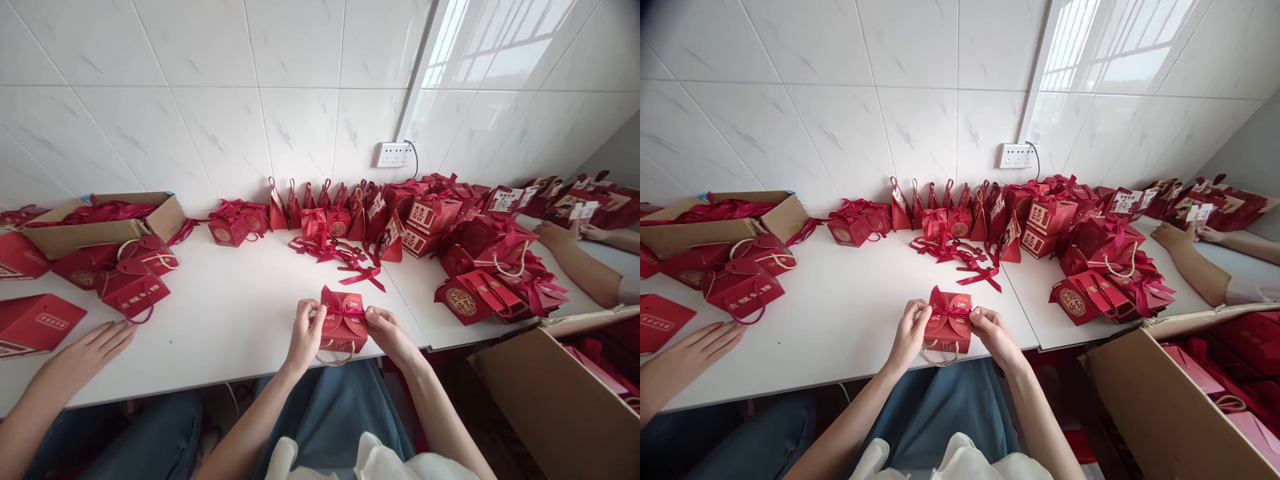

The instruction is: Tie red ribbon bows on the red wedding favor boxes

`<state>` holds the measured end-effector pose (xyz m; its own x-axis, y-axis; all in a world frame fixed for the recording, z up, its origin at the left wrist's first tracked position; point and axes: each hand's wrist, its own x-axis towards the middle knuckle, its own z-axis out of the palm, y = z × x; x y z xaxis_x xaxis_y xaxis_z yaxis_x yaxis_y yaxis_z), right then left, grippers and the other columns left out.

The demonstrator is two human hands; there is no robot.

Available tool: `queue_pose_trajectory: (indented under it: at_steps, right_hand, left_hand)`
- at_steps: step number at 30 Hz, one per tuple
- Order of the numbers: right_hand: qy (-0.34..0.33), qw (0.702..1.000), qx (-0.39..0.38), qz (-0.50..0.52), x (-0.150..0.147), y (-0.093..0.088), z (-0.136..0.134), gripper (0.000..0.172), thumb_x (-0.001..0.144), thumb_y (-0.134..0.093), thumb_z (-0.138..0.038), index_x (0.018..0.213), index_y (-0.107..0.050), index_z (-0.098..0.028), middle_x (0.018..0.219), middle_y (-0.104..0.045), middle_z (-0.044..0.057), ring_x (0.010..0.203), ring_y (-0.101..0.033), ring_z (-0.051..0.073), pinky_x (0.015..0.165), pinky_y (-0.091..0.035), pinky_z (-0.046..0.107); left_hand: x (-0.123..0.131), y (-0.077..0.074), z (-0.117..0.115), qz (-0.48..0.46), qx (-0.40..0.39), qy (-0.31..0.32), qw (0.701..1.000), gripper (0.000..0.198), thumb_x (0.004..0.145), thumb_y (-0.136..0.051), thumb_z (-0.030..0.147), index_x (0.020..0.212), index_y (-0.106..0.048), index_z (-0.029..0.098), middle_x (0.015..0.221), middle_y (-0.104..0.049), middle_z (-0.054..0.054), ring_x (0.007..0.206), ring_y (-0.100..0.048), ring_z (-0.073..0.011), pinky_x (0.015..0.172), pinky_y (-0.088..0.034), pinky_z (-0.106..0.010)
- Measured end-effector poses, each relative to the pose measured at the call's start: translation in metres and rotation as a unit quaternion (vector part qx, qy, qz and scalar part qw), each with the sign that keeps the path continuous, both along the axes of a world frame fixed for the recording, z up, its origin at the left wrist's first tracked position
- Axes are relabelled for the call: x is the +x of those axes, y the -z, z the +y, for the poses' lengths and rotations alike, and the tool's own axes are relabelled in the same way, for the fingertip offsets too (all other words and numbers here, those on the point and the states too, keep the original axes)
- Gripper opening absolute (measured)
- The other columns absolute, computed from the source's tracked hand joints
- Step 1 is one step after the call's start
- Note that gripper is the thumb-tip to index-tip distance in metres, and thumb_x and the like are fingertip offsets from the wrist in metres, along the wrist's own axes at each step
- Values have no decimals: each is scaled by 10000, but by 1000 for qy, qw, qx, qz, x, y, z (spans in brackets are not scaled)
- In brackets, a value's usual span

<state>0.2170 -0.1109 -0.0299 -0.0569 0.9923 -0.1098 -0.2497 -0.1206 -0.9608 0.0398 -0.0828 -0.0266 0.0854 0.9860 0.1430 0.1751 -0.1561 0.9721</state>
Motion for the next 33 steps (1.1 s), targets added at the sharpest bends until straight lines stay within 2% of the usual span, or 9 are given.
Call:
queue_pose_trajectory:
  at_steps: [5,9,12,14,16,19,25,28,33]
  right_hand:
    - [-3,1000,11,-28,1,4,3,437,736,-565,-576,596,-341,-228,577,-383,-21,549,-387,134,557,-390,294]
    - [-5,998,13,-66,4,2,1,429,775,-546,-576,597,-392,-217,556,-362,-36,531,-353,121,549,-356,281]
    - [73,989,20,-130,6,-5,3,442,810,-477,-600,611,-420,-210,558,-381,-37,547,-373,125,559,-351,277]
    - [146,965,43,-213,6,-14,7,422,819,-466,-583,625,-436,-210,578,-428,-27,578,-417,138,584,-369,283]
    - [176,931,95,-304,2,-26,14,373,816,-496,-530,631,-472,-207,643,-505,-2,655,-483,162,649,-402,300]
    - [114,898,164,-391,-8,-44,26,275,821,-520,-433,676,-561,-202,812,-588,42,816,-548,195,776,-421,330]
    - [-63,872,143,-464,-29,-59,43,140,782,-609,-308,715,-610,-185,894,-593,54,821,-583,182,754,-445,296]
    - [-73,872,136,-465,-31,-59,45,113,775,-600,-244,686,-596,-177,902,-605,51,766,-591,160,719,-447,274]
    - [-24,885,124,-448,-33,-53,48,112,782,-557,-218,678,-574,-179,767,-637,25,697,-589,153,655,-433,265]
  left_hand:
    - [0,0,0,0,0,-6,1000,272,855,-417,435,708,-440,207,869,-486,-33,772,-523,-146,722,-470,-259]
    - [-7,-10,6,32,-3,20,999,267,833,-427,402,659,-452,200,858,-489,-33,748,-514,-156,691,-458,-278]
    - [-13,-20,10,81,11,59,995,266,816,-450,409,663,-505,199,863,-521,-42,843,-531,-192,766,-450,-315]
    - [-14,-25,12,107,13,75,991,244,797,-495,411,684,-537,199,875,-538,-44,896,-536,-208,806,-439,-331]
    - [-14,-28,12,120,9,77,990,224,785,-529,404,703,-553,198,883,-547,-41,909,-546,-208,812,-435,-328]
    - [-11,-29,10,106,-8,74,992,215,800,-514,381,701,-540,192,871,-543,-32,875,-563,-193,761,-444,-301]
    - [-10,-25,5,72,-17,71,995,205,816,-476,316,656,-477,189,814,-514,-20,800,-560,-169,729,-456,-290]
    - [-10,-18,3,119,46,56,990,171,816,-471,276,666,-465,194,815,-511,-25,830,-542,-179,779,-453,-319]
    - [-8,-4,3,159,172,32,972,125,790,-474,175,691,-403,202,799,-462,-17,787,-517,-158,748,-470,-310]
